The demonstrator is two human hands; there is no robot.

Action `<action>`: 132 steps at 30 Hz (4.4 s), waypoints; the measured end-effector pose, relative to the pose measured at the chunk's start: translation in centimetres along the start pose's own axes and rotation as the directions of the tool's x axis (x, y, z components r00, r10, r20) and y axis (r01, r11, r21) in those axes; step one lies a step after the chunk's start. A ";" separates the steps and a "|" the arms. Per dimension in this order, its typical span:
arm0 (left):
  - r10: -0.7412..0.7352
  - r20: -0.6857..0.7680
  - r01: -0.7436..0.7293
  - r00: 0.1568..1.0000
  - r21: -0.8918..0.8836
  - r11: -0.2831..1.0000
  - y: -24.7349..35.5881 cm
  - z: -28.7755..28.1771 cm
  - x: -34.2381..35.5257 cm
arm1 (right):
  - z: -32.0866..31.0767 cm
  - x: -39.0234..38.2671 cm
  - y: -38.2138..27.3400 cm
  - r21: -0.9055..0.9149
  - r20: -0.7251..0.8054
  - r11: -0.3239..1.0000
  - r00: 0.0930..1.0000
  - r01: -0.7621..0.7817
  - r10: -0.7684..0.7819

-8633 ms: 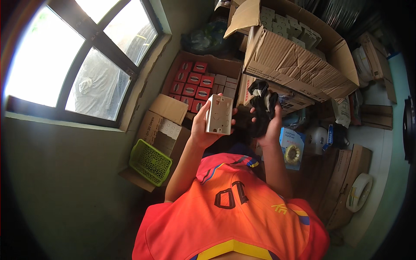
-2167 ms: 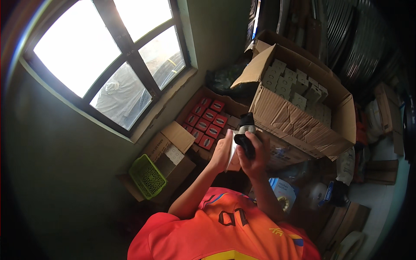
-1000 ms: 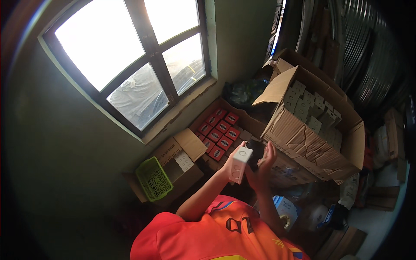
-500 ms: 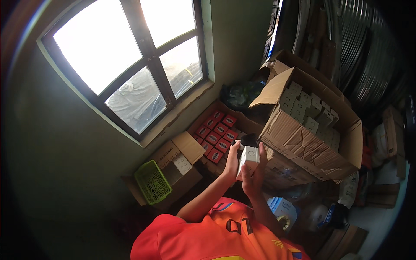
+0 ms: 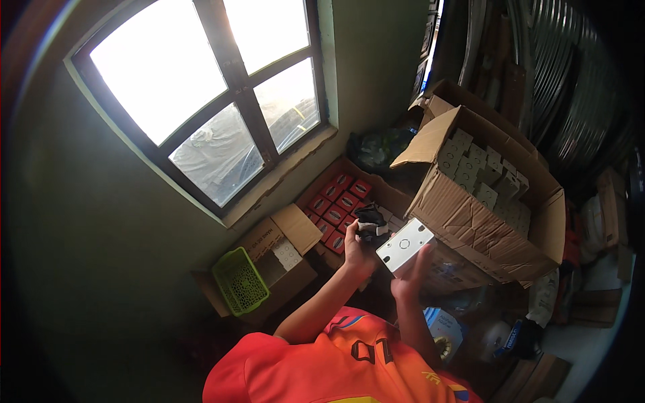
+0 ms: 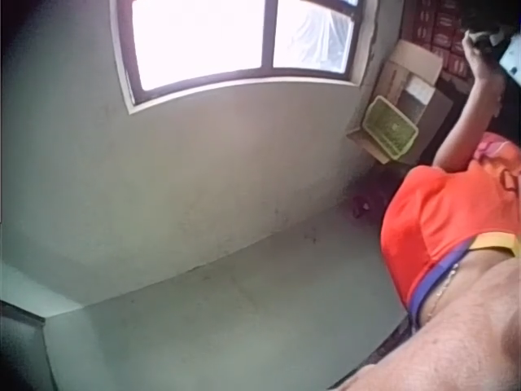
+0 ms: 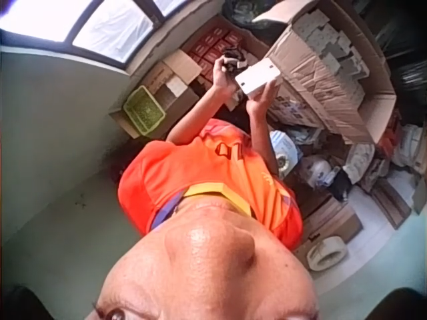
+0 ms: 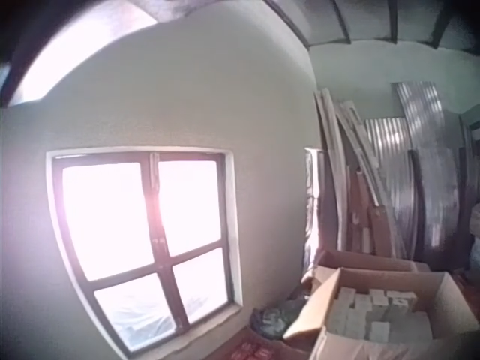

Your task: Clean and inspect electrical switch plates from cardboard storage boxes.

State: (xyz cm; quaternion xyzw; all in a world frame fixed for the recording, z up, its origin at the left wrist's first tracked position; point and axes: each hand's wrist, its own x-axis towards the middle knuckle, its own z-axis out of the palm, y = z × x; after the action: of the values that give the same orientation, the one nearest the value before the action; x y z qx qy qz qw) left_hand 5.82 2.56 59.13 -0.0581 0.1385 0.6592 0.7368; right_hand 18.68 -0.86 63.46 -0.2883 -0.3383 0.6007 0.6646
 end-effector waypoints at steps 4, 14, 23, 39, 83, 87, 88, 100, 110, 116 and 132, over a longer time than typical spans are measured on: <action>0.061 -0.077 -0.061 0.995 0.007 0.998 1.1 -1.8 1.4 | -1.3 0.3 -0.8 -0.261 0.297 0.943 0.947 0.205 -0.124; 0.262 0.168 -0.249 0.950 -0.096 0.964 6.6 2.9 -2.6 | -3.2 2.2 1.0 -0.058 0.102 0.998 0.994 -0.036 0.042; 0.175 0.032 -0.178 0.984 0.238 0.955 2.3 4.7 -2.3 | -0.7 3.1 0.9 0.518 0.409 0.680 0.849 -0.518 0.335; -0.086 -0.102 0.116 0.991 0.332 0.936 2.2 1.5 -1.3 | -1.0 2.1 3.2 0.397 0.361 0.731 0.826 -0.556 0.433; 0.352 0.797 -0.770 0.490 0.585 -0.254 -1.8 10.2 -5.4 | 1.1 3.1 -2.5 -0.174 0.016 0.982 0.997 0.075 -0.073; 0.502 0.558 -0.610 0.661 0.789 -0.073 -0.7 10.3 -3.2 | 1.9 -0.1 -1.7 -0.260 -0.075 0.963 0.995 -0.078 0.060; 0.491 0.542 -0.612 0.682 0.790 -0.023 -0.3 10.2 -2.6 | 1.9 -0.8 -1.5 -0.193 -0.038 0.976 0.994 -0.104 0.098; 0.659 0.218 -0.585 0.720 0.702 0.407 0.6 7.0 -5.8 | 0.1 3.0 -3.5 0.193 -0.017 0.949 0.966 -0.250 0.258; 0.402 0.551 -0.605 0.732 0.796 0.010 1.4 11.8 -5.1 | 0.4 3.0 -3.5 -0.132 0.057 0.980 0.986 -0.151 0.159; 0.325 0.710 -0.744 0.624 0.668 -0.031 1.2 11.9 -6.1 | 0.4 3.2 -3.9 -0.091 -0.048 0.970 0.974 -0.224 0.220; 0.316 0.531 -0.597 0.786 0.783 0.171 2.5 13.0 -5.9 | 2.6 1.7 -5.1 -0.107 -0.094 0.920 0.925 -0.377 0.368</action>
State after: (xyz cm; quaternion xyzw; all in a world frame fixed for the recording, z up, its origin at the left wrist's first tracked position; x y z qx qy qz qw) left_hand 4.50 0.71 73.43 0.4983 0.4057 0.6492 0.4071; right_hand 19.78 0.22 69.25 -0.4091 -0.2895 0.6835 0.5307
